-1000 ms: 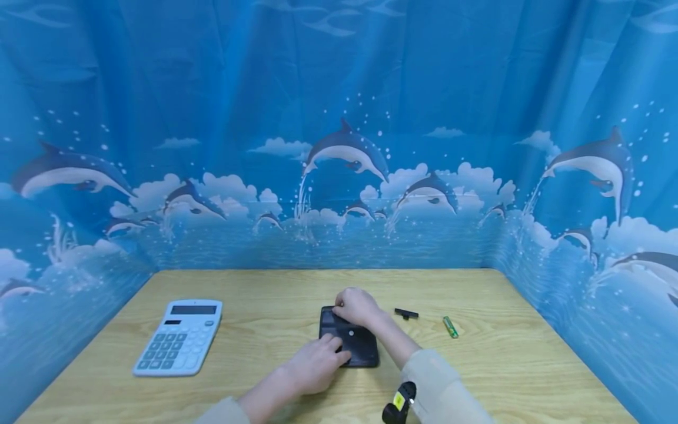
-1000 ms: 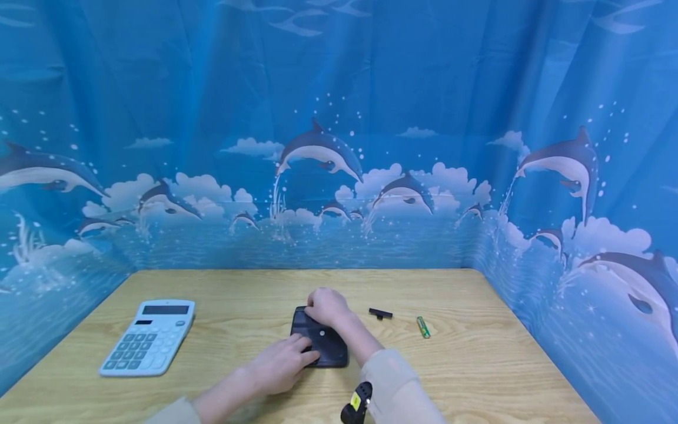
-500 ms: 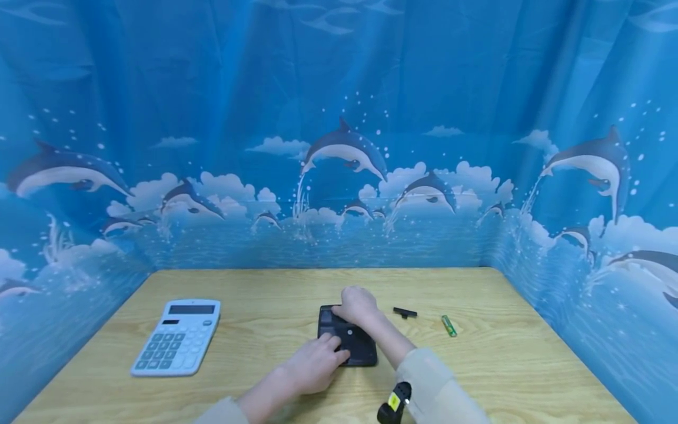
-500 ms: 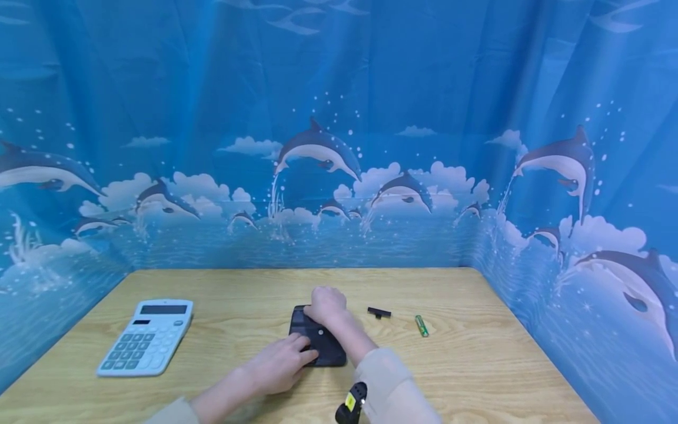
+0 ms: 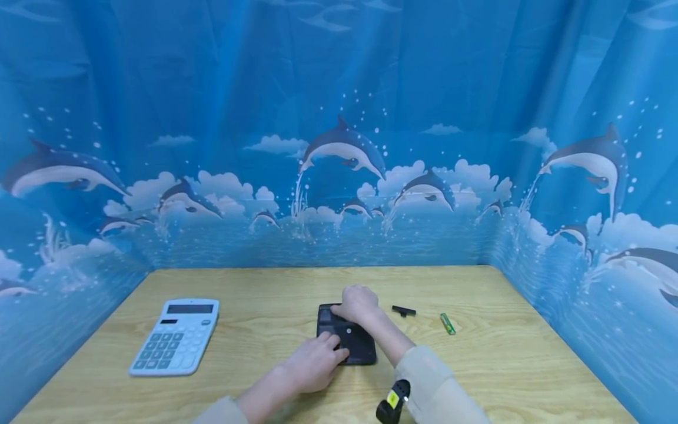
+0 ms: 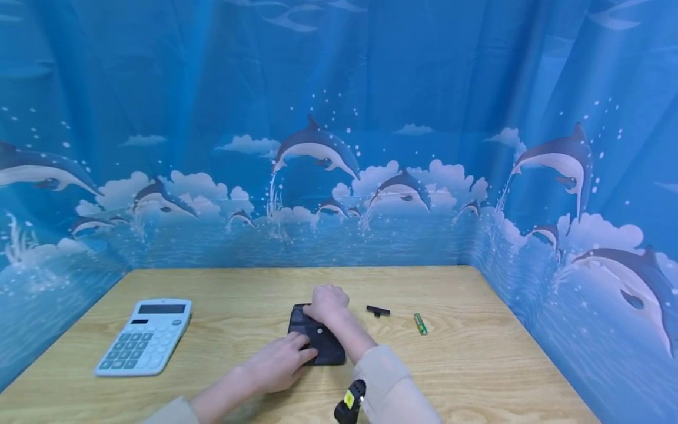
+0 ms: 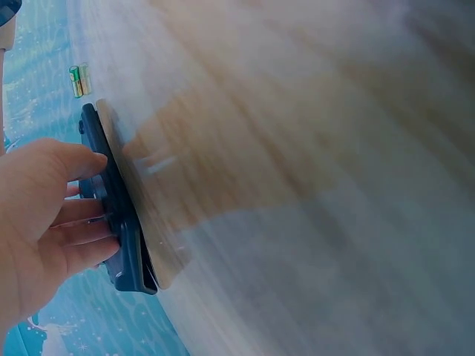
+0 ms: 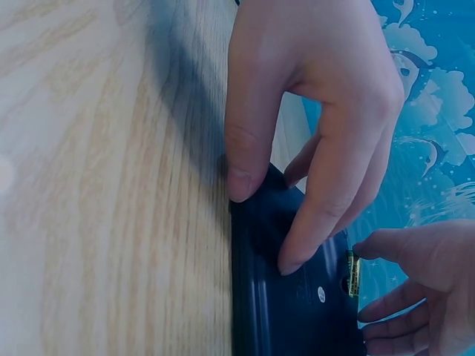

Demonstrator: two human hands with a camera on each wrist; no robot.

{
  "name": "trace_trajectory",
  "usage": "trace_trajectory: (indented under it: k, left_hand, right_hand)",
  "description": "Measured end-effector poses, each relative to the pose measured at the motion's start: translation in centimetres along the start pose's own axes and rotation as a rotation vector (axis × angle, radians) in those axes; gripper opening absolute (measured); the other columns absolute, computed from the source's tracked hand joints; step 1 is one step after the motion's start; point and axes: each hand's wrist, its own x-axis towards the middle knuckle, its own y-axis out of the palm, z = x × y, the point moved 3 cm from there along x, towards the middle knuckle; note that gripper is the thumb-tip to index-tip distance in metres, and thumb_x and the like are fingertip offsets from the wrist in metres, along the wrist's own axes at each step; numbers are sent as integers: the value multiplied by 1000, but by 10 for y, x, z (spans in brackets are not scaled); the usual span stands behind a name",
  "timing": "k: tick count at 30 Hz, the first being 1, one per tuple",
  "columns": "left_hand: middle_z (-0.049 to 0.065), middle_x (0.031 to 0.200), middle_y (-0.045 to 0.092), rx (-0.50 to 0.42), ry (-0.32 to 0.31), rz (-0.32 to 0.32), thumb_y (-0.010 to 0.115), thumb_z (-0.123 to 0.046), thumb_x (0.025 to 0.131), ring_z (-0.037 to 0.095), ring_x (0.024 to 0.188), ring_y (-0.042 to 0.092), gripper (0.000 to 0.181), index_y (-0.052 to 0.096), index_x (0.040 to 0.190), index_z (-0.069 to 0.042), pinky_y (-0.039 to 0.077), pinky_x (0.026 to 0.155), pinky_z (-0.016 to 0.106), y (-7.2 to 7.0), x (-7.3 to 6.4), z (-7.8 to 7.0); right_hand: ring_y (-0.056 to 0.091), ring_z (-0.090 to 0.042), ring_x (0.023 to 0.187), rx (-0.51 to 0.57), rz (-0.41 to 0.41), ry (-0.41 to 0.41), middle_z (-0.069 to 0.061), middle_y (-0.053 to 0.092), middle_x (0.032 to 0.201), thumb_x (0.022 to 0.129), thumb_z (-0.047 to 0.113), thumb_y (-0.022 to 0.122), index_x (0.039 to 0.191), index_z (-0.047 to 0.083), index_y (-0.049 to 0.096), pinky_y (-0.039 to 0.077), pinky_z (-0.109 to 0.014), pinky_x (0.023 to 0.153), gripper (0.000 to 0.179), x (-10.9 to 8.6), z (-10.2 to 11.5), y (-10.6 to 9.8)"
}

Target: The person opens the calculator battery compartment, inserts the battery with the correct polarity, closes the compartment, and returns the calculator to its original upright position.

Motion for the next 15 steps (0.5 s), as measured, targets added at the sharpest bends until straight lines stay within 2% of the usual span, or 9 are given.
trace_trajectory:
  k: [5,15]
  left_hand:
    - [4,101,57,-5,5,-4,65,-24,85,16,92,52,32,65,115,-15,50,78,26,-1,0,0]
    - [4,103,58,2,0,3,65,-26,85,16,93,53,33,65,116,-15,50,79,27,-1,1,1]
  right_hand:
    - [48,-19,60,7,18,12,-2,45,59,83,45,64,59,13,52,37,-28,49,41,0,0,0]
    - [50,-23,75,39,46,61,-5,53,74,83,43,63,70,12,59,43,-36,58,34,1,0,1]
